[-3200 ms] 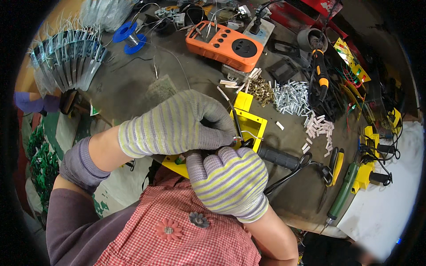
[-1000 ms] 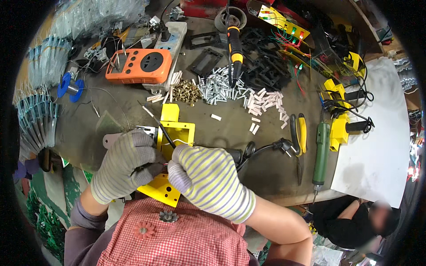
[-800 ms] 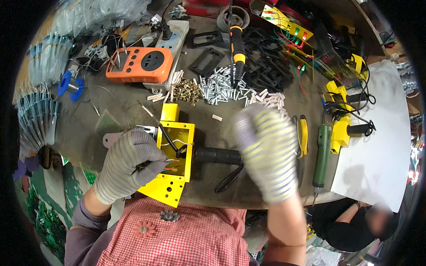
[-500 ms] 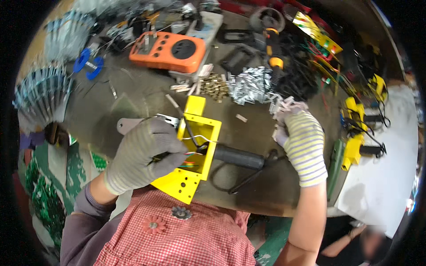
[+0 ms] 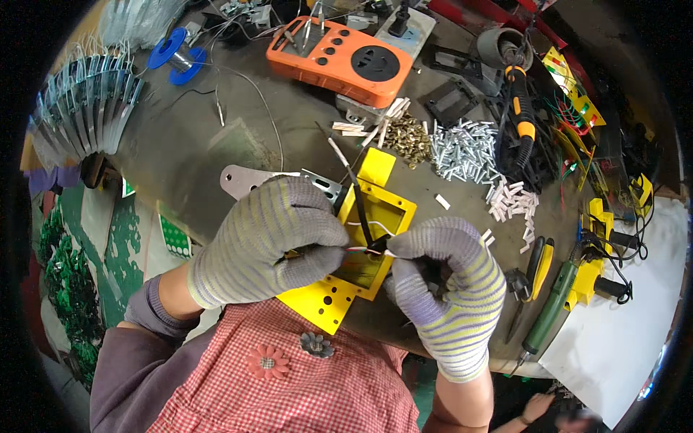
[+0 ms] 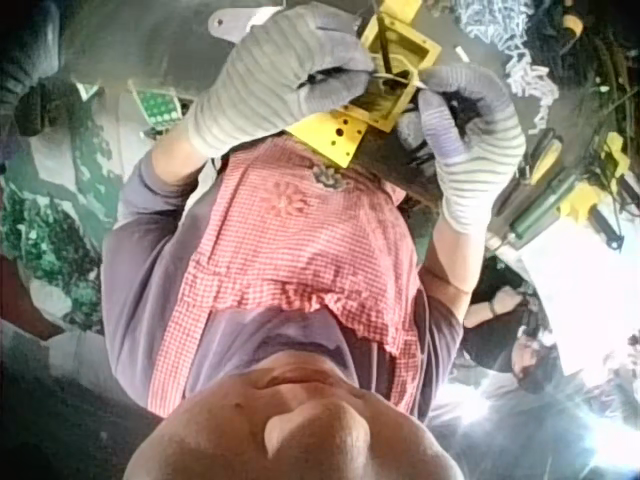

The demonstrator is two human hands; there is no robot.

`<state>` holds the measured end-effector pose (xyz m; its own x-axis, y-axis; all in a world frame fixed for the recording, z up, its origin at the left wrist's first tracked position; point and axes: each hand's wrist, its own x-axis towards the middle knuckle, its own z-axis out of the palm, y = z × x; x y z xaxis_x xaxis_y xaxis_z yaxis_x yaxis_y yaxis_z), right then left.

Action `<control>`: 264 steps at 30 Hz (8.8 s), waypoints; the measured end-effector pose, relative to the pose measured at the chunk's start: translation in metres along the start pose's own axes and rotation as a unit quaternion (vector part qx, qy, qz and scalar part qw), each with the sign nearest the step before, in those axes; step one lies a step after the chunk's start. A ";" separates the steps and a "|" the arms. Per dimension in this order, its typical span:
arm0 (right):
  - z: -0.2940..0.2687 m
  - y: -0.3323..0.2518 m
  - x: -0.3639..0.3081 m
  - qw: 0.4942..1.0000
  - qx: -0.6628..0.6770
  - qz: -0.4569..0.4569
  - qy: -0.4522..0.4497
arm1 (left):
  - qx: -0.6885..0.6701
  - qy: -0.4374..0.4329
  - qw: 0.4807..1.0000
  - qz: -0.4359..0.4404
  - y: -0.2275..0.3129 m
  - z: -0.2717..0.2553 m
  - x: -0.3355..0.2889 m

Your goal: Assembling, wiring, and soldering components into a yellow control box housing.

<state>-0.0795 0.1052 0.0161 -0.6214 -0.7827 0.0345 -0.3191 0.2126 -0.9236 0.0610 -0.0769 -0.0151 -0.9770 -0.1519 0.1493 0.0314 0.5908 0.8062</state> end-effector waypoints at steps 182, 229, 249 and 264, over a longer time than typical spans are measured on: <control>0.041 -0.018 0.093 0.958 -0.191 -0.211 -0.025 | -0.096 0.271 0.958 0.002 -0.007 0.025 -0.011; 0.016 -0.022 0.038 0.890 -0.344 -0.299 -0.017 | -0.198 0.193 0.959 -0.060 0.000 0.015 -0.001; 0.020 -0.013 0.039 0.966 -0.191 -0.149 -0.086 | 0.094 0.209 0.971 0.068 -0.002 0.008 -0.006; 0.012 -0.026 0.040 0.961 -0.230 -0.071 -0.135 | -0.060 0.094 0.994 -0.007 -0.005 -0.001 -0.001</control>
<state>-0.0872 0.0613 0.0368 -0.3598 -0.9330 -0.0086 -0.7083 0.2791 -0.6484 0.0617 -0.0807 -0.0188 -0.9212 -0.3112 0.2334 0.0548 0.4901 0.8699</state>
